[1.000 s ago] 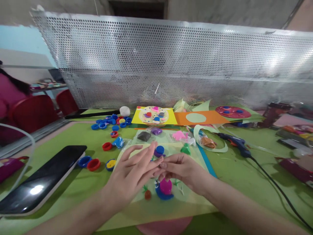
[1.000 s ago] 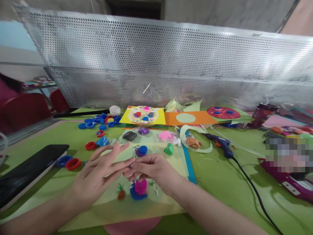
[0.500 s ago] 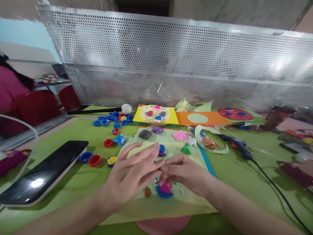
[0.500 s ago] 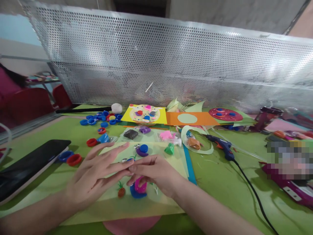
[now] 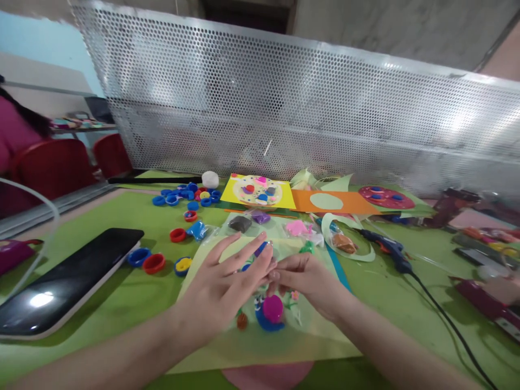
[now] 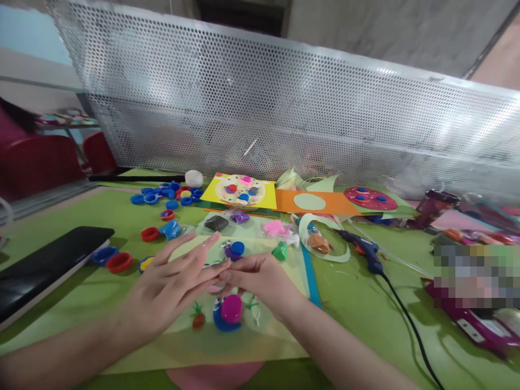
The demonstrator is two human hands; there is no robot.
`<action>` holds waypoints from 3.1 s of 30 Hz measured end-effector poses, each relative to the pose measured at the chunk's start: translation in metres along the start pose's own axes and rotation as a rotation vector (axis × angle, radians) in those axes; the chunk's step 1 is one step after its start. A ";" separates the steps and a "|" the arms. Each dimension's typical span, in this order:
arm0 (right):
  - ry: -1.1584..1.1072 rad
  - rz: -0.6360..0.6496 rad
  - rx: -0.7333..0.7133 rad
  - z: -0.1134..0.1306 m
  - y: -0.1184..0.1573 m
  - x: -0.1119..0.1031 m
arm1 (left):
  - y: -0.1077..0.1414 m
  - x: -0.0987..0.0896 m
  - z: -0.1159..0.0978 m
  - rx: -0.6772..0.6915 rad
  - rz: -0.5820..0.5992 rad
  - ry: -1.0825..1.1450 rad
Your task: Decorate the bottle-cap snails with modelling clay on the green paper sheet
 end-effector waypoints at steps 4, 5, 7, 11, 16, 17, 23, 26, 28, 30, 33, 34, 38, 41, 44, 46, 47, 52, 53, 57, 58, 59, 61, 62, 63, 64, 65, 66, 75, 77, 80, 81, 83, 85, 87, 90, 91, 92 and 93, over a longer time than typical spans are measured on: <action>0.152 -0.137 -0.036 0.006 -0.002 -0.016 | -0.004 0.001 0.005 0.065 -0.017 -0.041; 0.196 -0.207 -0.066 0.009 -0.003 -0.024 | -0.006 0.001 0.009 0.039 -0.026 -0.071; 0.310 -0.379 -0.130 0.014 -0.004 -0.045 | -0.009 0.001 0.020 -0.094 -0.014 -0.101; 0.818 -0.665 -0.085 0.013 -0.006 -0.092 | -0.010 0.001 0.047 -0.474 0.043 0.027; 1.115 -0.713 0.018 -0.007 0.017 -0.111 | -0.004 0.006 0.065 -0.552 0.043 0.097; 1.156 -0.714 0.040 -0.013 0.026 -0.108 | -0.002 0.008 0.066 -0.548 0.050 0.104; 1.470 -0.650 0.080 -0.056 0.081 -0.092 | 0.005 0.016 0.064 -0.536 0.106 0.121; 1.542 -0.601 0.063 -0.070 0.091 -0.093 | 0.003 0.015 0.064 -0.568 0.143 0.126; 1.646 -0.570 0.028 -0.076 0.092 -0.095 | 0.001 0.014 0.063 -0.595 0.173 0.125; 1.759 -0.523 -0.005 -0.079 0.093 -0.097 | -0.001 0.012 0.062 -0.628 0.198 0.117; 1.868 -0.441 -0.018 -0.081 0.098 -0.098 | -0.002 0.010 0.059 -0.668 0.227 0.104; 1.892 -0.415 -0.010 -0.082 0.101 -0.098 | -0.002 0.009 0.058 -0.674 0.236 0.102; 1.949 -0.374 0.074 -0.088 0.114 -0.094 | -0.004 0.008 0.054 -0.670 0.274 0.104; 1.975 -0.407 0.203 -0.088 0.111 -0.085 | -0.004 0.010 0.054 -0.658 0.296 0.098; 2.010 -0.453 0.412 -0.079 0.096 -0.073 | -0.003 0.013 0.056 -0.639 0.315 0.088; 1.982 -0.424 0.523 -0.070 0.085 -0.067 | -0.002 0.013 0.056 -0.632 0.322 0.082; 1.952 -0.399 0.561 -0.066 0.082 -0.065 | -0.003 0.012 0.056 -0.635 0.325 0.077; 1.961 -0.353 0.676 -0.065 0.089 -0.061 | -0.005 0.011 0.055 -0.642 0.328 0.060; 1.961 -0.351 0.695 -0.067 0.093 -0.061 | -0.004 0.011 0.055 -0.635 0.331 0.059; 1.942 -0.347 0.710 -0.070 0.095 -0.062 | -0.002 0.013 0.055 -0.609 0.347 0.056; 1.939 -0.356 0.708 -0.069 0.092 -0.063 | -0.002 0.014 0.055 -0.604 0.349 0.054; 1.939 -0.366 0.704 -0.068 0.089 -0.064 | -0.001 0.014 0.055 -0.600 0.350 0.052; 1.941 -0.389 0.693 -0.065 0.083 -0.065 | -0.001 0.014 0.056 -0.593 0.346 0.049; 1.944 -0.396 0.693 -0.064 0.082 -0.066 | -0.001 0.014 0.056 -0.591 0.343 0.047; 1.947 -0.398 0.696 -0.064 0.083 -0.065 | -0.001 0.014 0.056 -0.590 0.340 0.046; 1.952 -0.398 0.705 -0.065 0.086 -0.065 | -0.001 0.014 0.057 -0.589 0.337 0.044; 1.954 -0.397 0.724 -0.066 0.089 -0.063 | -0.001 0.014 0.057 -0.587 0.335 0.043; 1.954 -0.396 0.741 -0.067 0.093 -0.061 | -0.001 0.014 0.057 -0.584 0.334 0.041; 1.905 -0.451 0.654 -0.066 0.086 -0.063 | 0.000 0.016 0.058 -0.548 0.340 0.029; 1.892 -0.478 0.615 -0.065 0.087 -0.069 | 0.000 0.016 0.058 -0.547 0.331 0.029; 1.885 -0.570 0.548 -0.066 0.094 -0.075 | 0.001 0.016 0.058 -0.548 0.314 0.029; 1.880 -0.584 0.502 -0.067 0.096 -0.075 | 0.001 0.016 0.058 -0.549 0.310 0.027; 1.863 -0.580 0.397 -0.069 0.099 -0.075 | 0.001 0.016 0.058 -0.550 0.306 0.025; 1.842 -0.572 0.344 -0.070 0.099 -0.073 | 0.001 0.016 0.058 -0.552 0.308 0.024; 1.822 -0.597 0.366 -0.070 0.097 -0.073 | 0.001 0.016 0.058 -0.551 0.313 0.024; 1.787 -0.655 0.376 -0.065 0.093 -0.072 | 0.001 0.016 0.058 -0.548 0.321 0.026; 1.772 -0.659 0.343 -0.062 0.092 -0.071 | 0.001 0.016 0.058 -0.546 0.322 0.027; 1.758 -0.653 0.296 -0.058 0.090 -0.070 | 0.001 0.016 0.058 -0.545 0.324 0.027; 1.743 -0.642 0.243 -0.055 0.088 -0.068 | 0.001 0.015 0.057 -0.544 0.324 0.027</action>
Point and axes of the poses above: each hand's wrist, its own y-axis away from the middle knuckle, its own x-axis out of the palm, z = x × y, the point moved 1 cm from there along -y, towards the middle knuckle, and after that the axes turned 14 degrees about y, right-handed, at the moved point
